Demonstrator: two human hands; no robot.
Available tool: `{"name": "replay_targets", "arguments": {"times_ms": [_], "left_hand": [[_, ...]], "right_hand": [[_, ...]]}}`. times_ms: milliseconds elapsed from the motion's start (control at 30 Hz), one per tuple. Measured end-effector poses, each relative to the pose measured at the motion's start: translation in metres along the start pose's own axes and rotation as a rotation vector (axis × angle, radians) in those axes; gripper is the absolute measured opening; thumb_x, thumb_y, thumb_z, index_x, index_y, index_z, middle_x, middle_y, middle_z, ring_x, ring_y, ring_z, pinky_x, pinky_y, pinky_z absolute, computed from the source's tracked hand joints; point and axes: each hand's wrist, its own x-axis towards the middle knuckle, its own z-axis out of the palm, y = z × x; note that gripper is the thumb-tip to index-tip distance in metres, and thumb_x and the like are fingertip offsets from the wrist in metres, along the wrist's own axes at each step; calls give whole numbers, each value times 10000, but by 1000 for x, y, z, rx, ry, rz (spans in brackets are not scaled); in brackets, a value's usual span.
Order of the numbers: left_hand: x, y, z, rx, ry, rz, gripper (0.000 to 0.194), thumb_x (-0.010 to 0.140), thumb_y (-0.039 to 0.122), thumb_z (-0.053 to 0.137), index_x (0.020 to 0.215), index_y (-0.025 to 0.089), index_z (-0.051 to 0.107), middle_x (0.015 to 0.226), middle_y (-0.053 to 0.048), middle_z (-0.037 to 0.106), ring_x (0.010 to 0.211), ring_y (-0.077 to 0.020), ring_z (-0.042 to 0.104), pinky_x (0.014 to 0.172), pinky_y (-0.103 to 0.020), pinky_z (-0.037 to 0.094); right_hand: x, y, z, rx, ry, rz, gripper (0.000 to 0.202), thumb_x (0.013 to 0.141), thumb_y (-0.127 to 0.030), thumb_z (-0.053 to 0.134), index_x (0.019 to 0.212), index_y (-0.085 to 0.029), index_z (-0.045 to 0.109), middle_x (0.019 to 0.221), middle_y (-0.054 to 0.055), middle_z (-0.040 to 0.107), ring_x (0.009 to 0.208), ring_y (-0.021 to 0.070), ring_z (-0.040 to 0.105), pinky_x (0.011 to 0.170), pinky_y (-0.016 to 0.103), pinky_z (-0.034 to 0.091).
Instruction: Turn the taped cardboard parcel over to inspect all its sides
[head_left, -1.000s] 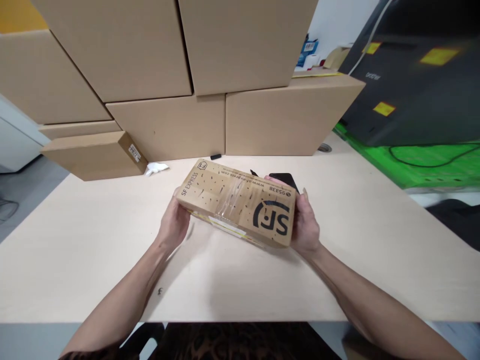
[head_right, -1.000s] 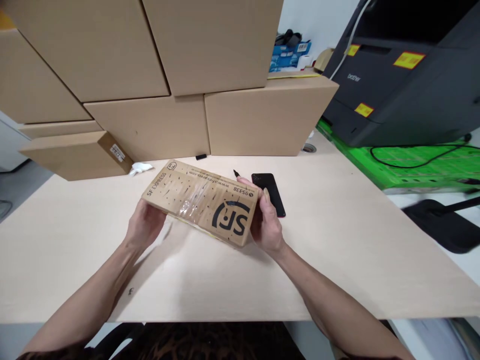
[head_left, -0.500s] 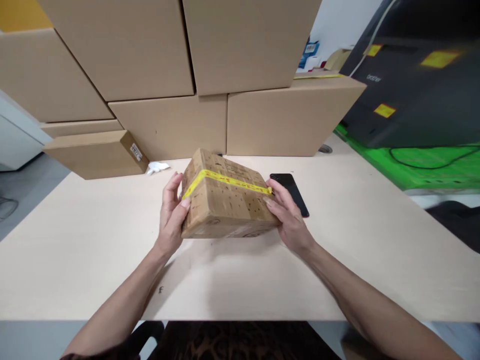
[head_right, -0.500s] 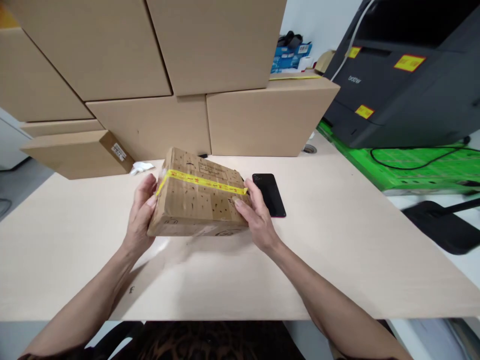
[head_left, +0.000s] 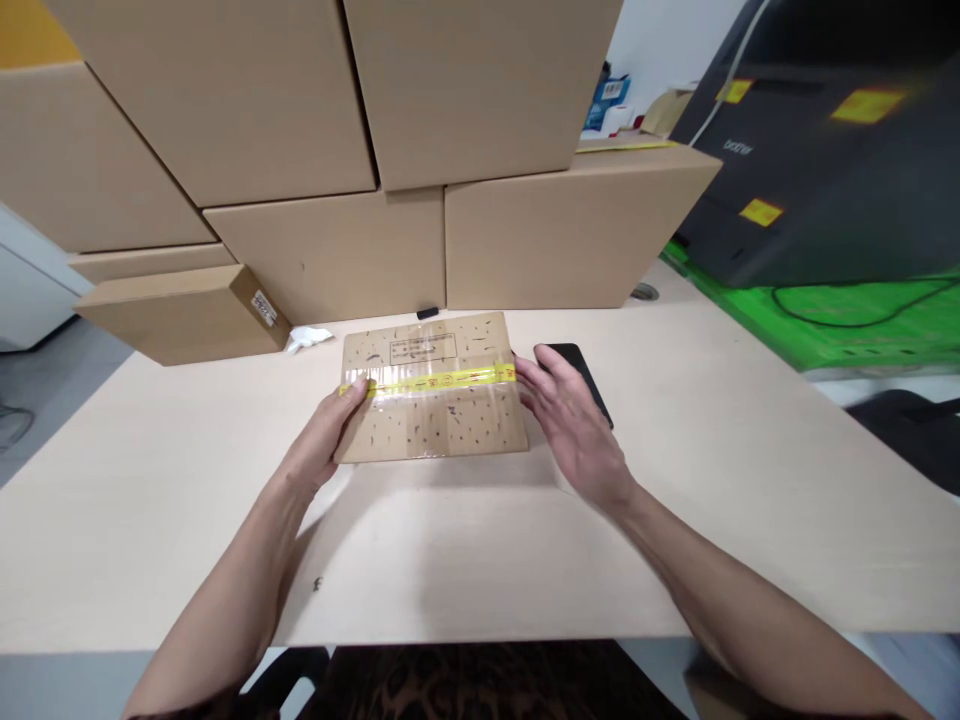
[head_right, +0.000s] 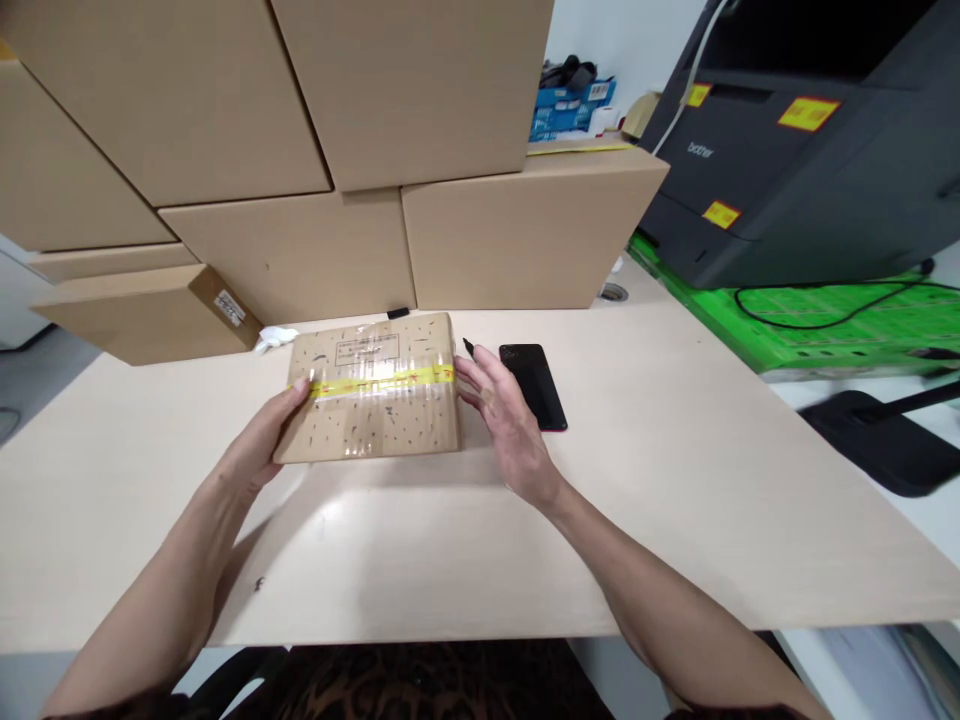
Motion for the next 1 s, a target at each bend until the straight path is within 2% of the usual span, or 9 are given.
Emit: {"name": "replay_targets", "arguments": {"times_ms": [100,200,333,433,533,633,767,867,1000], "left_hand": [[2,0,1,-16,-57,14,536,793,572,892,1135,167,811,1158,-147,848,1182,-383,785,989,-426,668],[-1,0,8,3,-76,57,546,799,543,895,1185,171,796,1207,-138,838,1237,-372,759,1034,-416,640],[-8,2,15,-28,-30,198,557,749,459,928,1225,221,765,1304,-99,806,1318,-370,706,1106,-450,593],[-9,3,14,-113,18,368,474,728,466,917,1134,266,777,1307,-56,797,1388,-366,651,1161,-468,550],[-6,0,13,-145,90,464,423,768,560,867,1054,258,791,1275,-54,800,1455,-355,590,1210,-461,504],[-1,-5,14,-82,125,510,476,839,641,798,1123,259,789,1350,-50,779,1541,-329,507,1262,-431,449],[1,-11,16,-7,153,486,525,866,753,735,1117,295,794,1340,-18,790,1604,-312,431,1291,-424,425],[-2,-12,16,-28,166,528,623,810,832,732,1138,307,800,1346,-18,785,1610,-312,425,1315,-420,397],[-10,-7,16,-30,207,673,738,796,934,624,1145,311,810,1405,-32,741,1642,-337,357,1342,-435,360]], "right_hand": [[-2,6,-1,-87,30,-7,589,998,-627,608,1536,-397,541,1718,0,503,1649,268,381,1356,545,323],[0,9,-2,-99,62,50,592,1017,-615,589,1560,-390,521,1769,-29,420,1697,248,262,1386,528,260],[3,-3,0,19,72,-70,560,973,-626,625,1470,-368,629,1692,-14,538,1632,269,410,1368,531,318],[4,-20,-1,129,65,-174,452,976,-661,565,1272,-385,767,1458,-7,744,1482,285,594,1291,542,435],[7,-28,-5,174,104,-90,432,978,-654,540,1131,-361,818,1144,33,840,1158,292,757,1088,534,585],[10,-22,-7,134,156,68,359,922,-578,676,1129,-318,812,826,20,784,779,242,738,836,458,628],[11,-10,-4,6,137,194,388,897,-574,726,1124,-275,826,591,-17,639,610,217,644,694,407,575],[11,-9,-2,-13,111,146,409,923,-628,682,1138,-312,827,734,5,725,702,230,686,746,431,592],[11,-9,-3,49,69,147,449,912,-721,654,1155,-374,804,1068,5,818,1071,298,759,946,515,609]]}}
